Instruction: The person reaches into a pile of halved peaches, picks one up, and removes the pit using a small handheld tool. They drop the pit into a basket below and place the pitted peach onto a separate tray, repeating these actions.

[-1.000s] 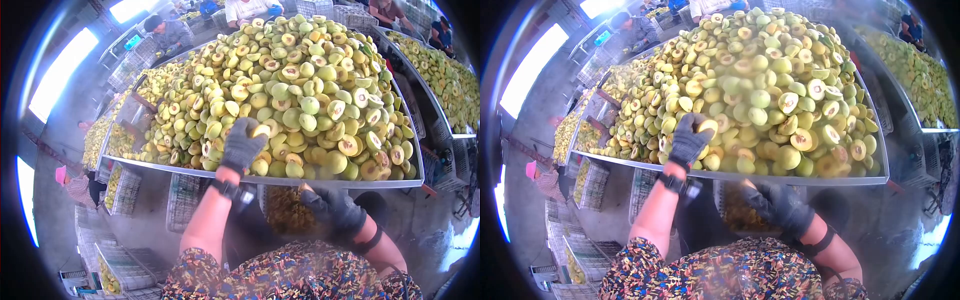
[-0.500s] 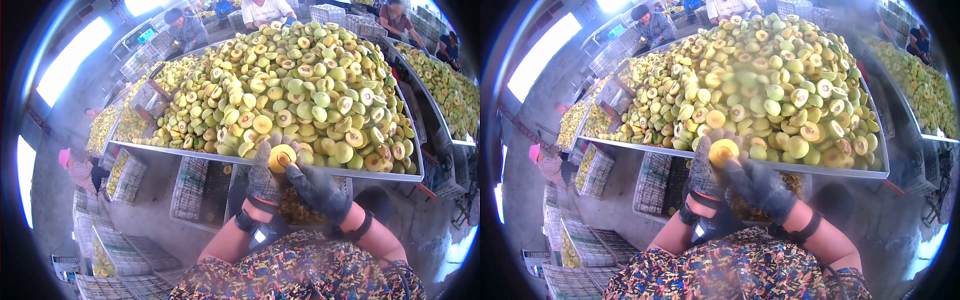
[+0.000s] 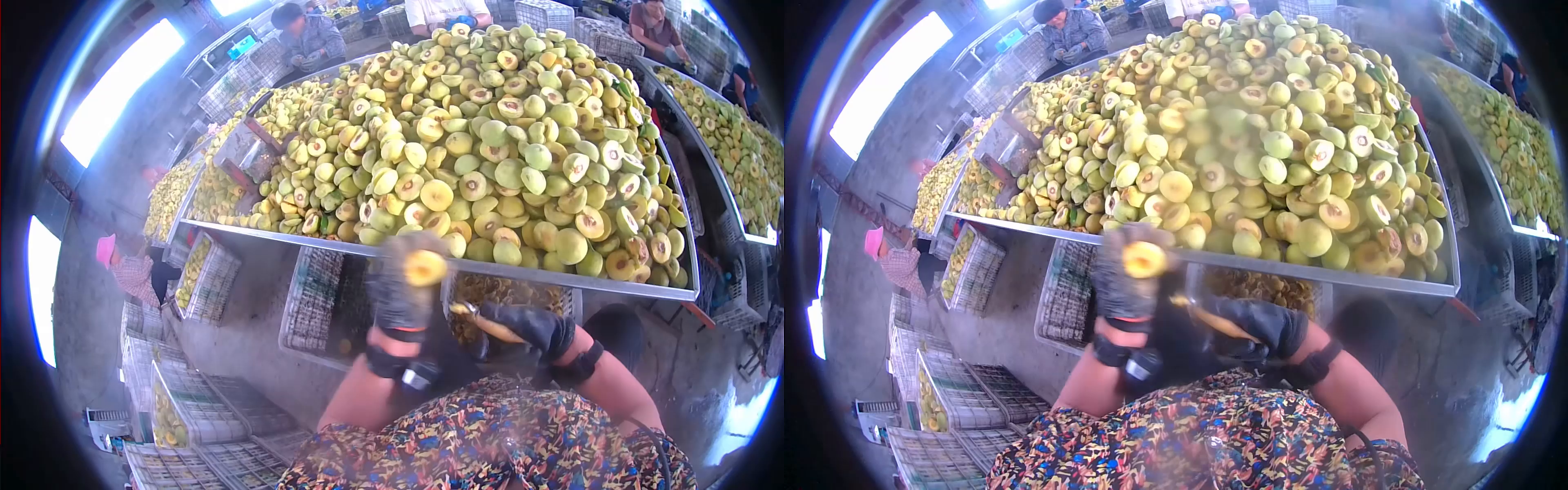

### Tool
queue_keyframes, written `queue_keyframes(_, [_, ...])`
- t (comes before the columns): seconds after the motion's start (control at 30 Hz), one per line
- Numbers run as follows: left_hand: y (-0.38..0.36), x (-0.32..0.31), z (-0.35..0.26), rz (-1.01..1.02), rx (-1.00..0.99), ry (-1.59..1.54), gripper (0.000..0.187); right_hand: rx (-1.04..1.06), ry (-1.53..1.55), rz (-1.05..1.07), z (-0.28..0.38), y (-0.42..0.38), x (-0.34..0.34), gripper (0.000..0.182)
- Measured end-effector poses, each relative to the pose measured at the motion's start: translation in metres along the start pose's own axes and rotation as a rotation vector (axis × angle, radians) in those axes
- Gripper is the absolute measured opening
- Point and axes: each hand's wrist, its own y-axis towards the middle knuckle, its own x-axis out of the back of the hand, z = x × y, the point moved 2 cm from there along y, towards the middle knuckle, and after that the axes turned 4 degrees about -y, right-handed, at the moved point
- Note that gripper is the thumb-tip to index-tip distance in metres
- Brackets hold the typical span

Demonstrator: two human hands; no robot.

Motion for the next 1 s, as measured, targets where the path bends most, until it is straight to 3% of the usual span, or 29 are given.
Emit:
queue_keyframes(0.03, [0.005,0.025,0.023,-0.191,0.236,-0.639,0.023,-0.084,0.044,0.042,-0.009,-0.005,-0.001,0.043])
queue_keyframes(0.07, [0.007,0.045,0.035,-0.299,0.298,-0.223,0.034,-0.169,0.088,0.082,-0.021,-0.012,-0.001,0.043])
queue_keyframes(0.1, [0.017,0.082,0.082,-0.043,-0.002,0.628,0.027,-0.167,0.096,0.078,-0.042,-0.029,0.001,0.043])
queue_keyframes(0.17, [0.008,0.101,0.109,-0.011,-0.161,1.042,0.029,-0.525,-0.762,0.354,-0.092,-0.063,0.009,0.047])
queue_keyframes(0.2, [0.027,0.085,0.099,0.004,-0.175,1.040,0.029,-0.534,-0.757,0.337,-0.088,-0.053,0.015,0.047])
queue_keyframes(0.27, [0.056,0.029,0.059,0.063,-0.184,0.681,0.036,-0.900,-0.380,0.214,-0.063,-0.041,0.025,0.054])
queue_keyframes(0.3, [0.078,0.001,0.055,0.075,-0.251,0.614,0.039,-0.913,-0.383,0.208,-0.060,-0.038,0.031,0.054])
queue_keyframes(0.33, [0.100,-0.025,0.057,0.067,-0.399,0.684,0.043,-0.771,-0.500,0.146,-0.056,-0.033,0.037,0.050])
queue_keyframes(0.37, [0.123,-0.049,0.063,0.081,-0.394,0.698,0.048,-0.623,-0.618,0.084,-0.051,-0.028,0.043,0.047])
queue_keyframes(0.43, [0.164,-0.089,0.097,0.355,-0.159,0.783,0.065,-0.586,-0.545,-0.040,-0.038,-0.019,0.053,0.043])
queue_keyframes(0.5, [0.185,-0.112,0.089,0.532,0.017,1.006,0.070,-0.533,-0.464,-0.148,-0.033,-0.017,0.060,0.038])
queue_keyframes(0.63, [0.200,-0.092,0.089,0.612,0.030,0.975,0.065,-0.482,-0.277,-0.236,-0.019,-0.008,0.056,0.035])
queue_keyframes(0.7, [0.192,-0.083,0.084,0.641,-0.027,0.717,0.054,-0.475,-0.202,-0.232,0.005,-0.004,0.063,0.036])
queue_keyframes(0.73, [0.175,-0.075,0.075,0.474,-0.113,0.615,0.047,-0.446,-0.164,-0.248,0.019,-0.001,0.065,0.034])
queue_keyframes(0.77, [0.154,-0.070,0.071,0.477,-0.124,0.623,0.047,-0.419,-0.125,-0.267,0.026,0.002,0.065,0.033])
queue_keyframes(0.83, [0.105,-0.059,0.065,0.214,0.372,-0.531,0.042,-0.365,-0.122,-0.335,0.024,0.001,0.059,0.037])
queue_keyframes(0.9, [0.057,-0.057,0.055,0.193,0.675,-0.939,0.040,-0.319,-0.124,-0.373,0.031,0.003,0.056,0.042])
queue_keyframes(1.0, [0.013,-0.067,0.025,0.114,0.735,-1.177,0.035,-0.479,-0.091,-0.277,0.037,0.012,0.050,0.047])
